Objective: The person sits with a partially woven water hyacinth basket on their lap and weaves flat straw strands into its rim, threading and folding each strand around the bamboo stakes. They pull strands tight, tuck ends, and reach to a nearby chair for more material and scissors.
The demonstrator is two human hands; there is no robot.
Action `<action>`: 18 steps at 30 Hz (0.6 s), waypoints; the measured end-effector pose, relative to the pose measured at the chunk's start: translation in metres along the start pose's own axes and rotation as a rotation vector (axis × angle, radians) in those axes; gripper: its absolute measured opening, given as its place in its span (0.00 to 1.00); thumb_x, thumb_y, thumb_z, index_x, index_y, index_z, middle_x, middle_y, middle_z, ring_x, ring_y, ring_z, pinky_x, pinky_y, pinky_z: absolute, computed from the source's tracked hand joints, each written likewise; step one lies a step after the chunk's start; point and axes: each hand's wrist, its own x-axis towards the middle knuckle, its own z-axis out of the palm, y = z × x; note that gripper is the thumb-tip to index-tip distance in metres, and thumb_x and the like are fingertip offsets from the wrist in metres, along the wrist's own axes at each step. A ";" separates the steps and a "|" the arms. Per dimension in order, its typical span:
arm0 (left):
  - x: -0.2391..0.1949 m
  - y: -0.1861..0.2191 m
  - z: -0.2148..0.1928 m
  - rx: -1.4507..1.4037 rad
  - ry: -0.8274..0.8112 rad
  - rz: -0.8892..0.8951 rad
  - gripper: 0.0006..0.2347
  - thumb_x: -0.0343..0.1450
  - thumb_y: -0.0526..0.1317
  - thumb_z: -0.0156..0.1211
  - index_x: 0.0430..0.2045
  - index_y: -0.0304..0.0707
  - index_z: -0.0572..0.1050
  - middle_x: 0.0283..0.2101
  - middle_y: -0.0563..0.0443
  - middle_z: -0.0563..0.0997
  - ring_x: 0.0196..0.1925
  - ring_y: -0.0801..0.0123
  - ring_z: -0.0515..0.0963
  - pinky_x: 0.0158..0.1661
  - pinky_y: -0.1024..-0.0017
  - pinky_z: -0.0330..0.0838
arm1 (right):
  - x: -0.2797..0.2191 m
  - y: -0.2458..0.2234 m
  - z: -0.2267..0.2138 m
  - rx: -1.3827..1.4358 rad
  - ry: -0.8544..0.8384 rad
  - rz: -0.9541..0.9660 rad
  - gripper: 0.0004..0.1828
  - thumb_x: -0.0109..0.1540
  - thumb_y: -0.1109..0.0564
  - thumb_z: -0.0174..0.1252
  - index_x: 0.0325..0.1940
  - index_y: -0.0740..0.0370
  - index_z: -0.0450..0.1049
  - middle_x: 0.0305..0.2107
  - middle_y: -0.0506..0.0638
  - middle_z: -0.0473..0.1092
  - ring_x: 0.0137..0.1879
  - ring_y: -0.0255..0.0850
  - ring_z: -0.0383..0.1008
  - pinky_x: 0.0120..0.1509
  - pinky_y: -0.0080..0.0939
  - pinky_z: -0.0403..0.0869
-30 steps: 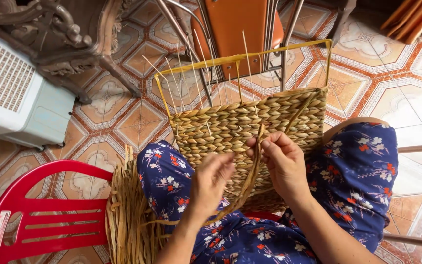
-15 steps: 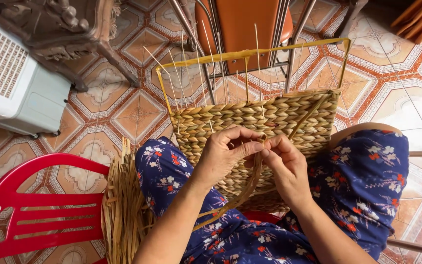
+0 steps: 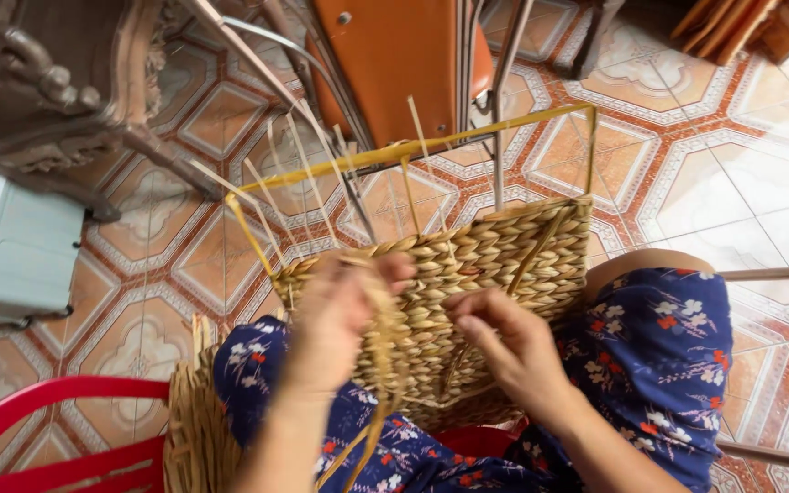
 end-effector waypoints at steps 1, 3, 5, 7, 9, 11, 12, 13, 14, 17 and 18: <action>-0.001 0.021 -0.024 -0.001 -0.012 -0.006 0.08 0.72 0.42 0.55 0.36 0.38 0.76 0.41 0.47 0.86 0.34 0.64 0.83 0.49 0.61 0.78 | 0.003 -0.005 -0.017 -0.003 0.013 0.000 0.07 0.68 0.61 0.54 0.46 0.68 0.73 0.41 0.52 0.75 0.45 0.37 0.74 0.50 0.36 0.75; -0.001 0.063 -0.072 -0.157 0.276 0.104 0.08 0.76 0.41 0.58 0.38 0.35 0.75 0.33 0.49 0.79 0.35 0.63 0.80 0.60 0.43 0.72 | 0.008 -0.014 -0.049 -0.129 0.200 0.014 0.11 0.66 0.60 0.55 0.50 0.67 0.77 0.41 0.53 0.77 0.47 0.36 0.79 0.53 0.36 0.78; -0.010 0.095 -0.076 0.102 0.342 0.367 0.07 0.81 0.38 0.53 0.39 0.33 0.72 0.33 0.49 0.75 0.32 0.68 0.74 0.50 0.55 0.72 | 0.021 -0.016 -0.086 -0.249 0.285 -0.024 0.12 0.68 0.60 0.55 0.54 0.66 0.76 0.44 0.53 0.78 0.46 0.36 0.79 0.52 0.35 0.78; -0.010 0.111 -0.058 0.361 0.408 0.632 0.08 0.87 0.35 0.48 0.39 0.31 0.70 0.33 0.48 0.72 0.29 0.73 0.69 0.40 0.67 0.72 | 0.038 -0.020 -0.109 -0.370 0.360 -0.058 0.14 0.69 0.60 0.54 0.57 0.65 0.76 0.46 0.53 0.78 0.46 0.36 0.78 0.51 0.35 0.79; -0.001 0.113 -0.018 0.701 0.422 0.724 0.05 0.84 0.34 0.45 0.45 0.31 0.68 0.33 0.48 0.74 0.28 0.74 0.71 0.34 0.77 0.71 | 0.060 -0.027 -0.119 -0.570 0.379 -0.089 0.15 0.69 0.60 0.56 0.60 0.63 0.75 0.44 0.54 0.78 0.43 0.37 0.79 0.46 0.36 0.78; 0.012 0.071 0.019 0.685 0.162 0.608 0.06 0.80 0.31 0.49 0.49 0.30 0.68 0.41 0.46 0.75 0.36 0.69 0.75 0.40 0.76 0.75 | 0.081 -0.026 -0.121 -0.681 0.347 -0.106 0.15 0.67 0.60 0.58 0.59 0.63 0.75 0.43 0.54 0.78 0.41 0.37 0.79 0.44 0.36 0.78; 0.018 0.050 0.038 0.664 -0.091 0.485 0.11 0.76 0.28 0.53 0.54 0.30 0.69 0.49 0.44 0.77 0.44 0.64 0.78 0.46 0.75 0.80 | 0.091 -0.025 -0.121 -0.790 0.310 -0.120 0.15 0.66 0.61 0.60 0.58 0.63 0.76 0.42 0.54 0.77 0.39 0.37 0.79 0.41 0.36 0.78; 0.031 0.025 0.054 0.661 -0.092 0.486 0.11 0.76 0.28 0.53 0.54 0.30 0.69 0.49 0.44 0.77 0.44 0.64 0.78 0.46 0.75 0.80 | 0.093 -0.020 -0.122 -0.792 0.311 -0.120 0.15 0.66 0.61 0.60 0.58 0.63 0.76 0.42 0.54 0.77 0.39 0.37 0.79 0.41 0.36 0.78; 0.044 0.000 0.070 0.769 -0.197 0.525 0.08 0.77 0.29 0.54 0.49 0.34 0.72 0.46 0.46 0.79 0.42 0.67 0.81 0.43 0.76 0.81 | 0.095 -0.015 -0.123 -0.803 0.300 -0.128 0.12 0.66 0.61 0.61 0.54 0.64 0.76 0.40 0.53 0.77 0.37 0.37 0.78 0.40 0.36 0.78; 0.084 -0.065 0.101 0.898 -0.268 0.591 0.05 0.76 0.31 0.59 0.43 0.37 0.76 0.40 0.48 0.79 0.38 0.67 0.83 0.40 0.73 0.81 | 0.093 -0.010 -0.124 -0.787 0.320 -0.125 0.07 0.65 0.60 0.63 0.47 0.64 0.77 0.37 0.51 0.77 0.34 0.35 0.78 0.37 0.36 0.77; 0.096 -0.085 0.108 0.923 -0.228 0.616 0.05 0.74 0.32 0.62 0.41 0.37 0.78 0.37 0.46 0.78 0.37 0.64 0.82 0.39 0.70 0.79 | 0.090 -0.010 -0.124 -0.755 0.348 -0.113 0.06 0.64 0.60 0.64 0.44 0.64 0.77 0.36 0.50 0.77 0.33 0.35 0.77 0.36 0.36 0.76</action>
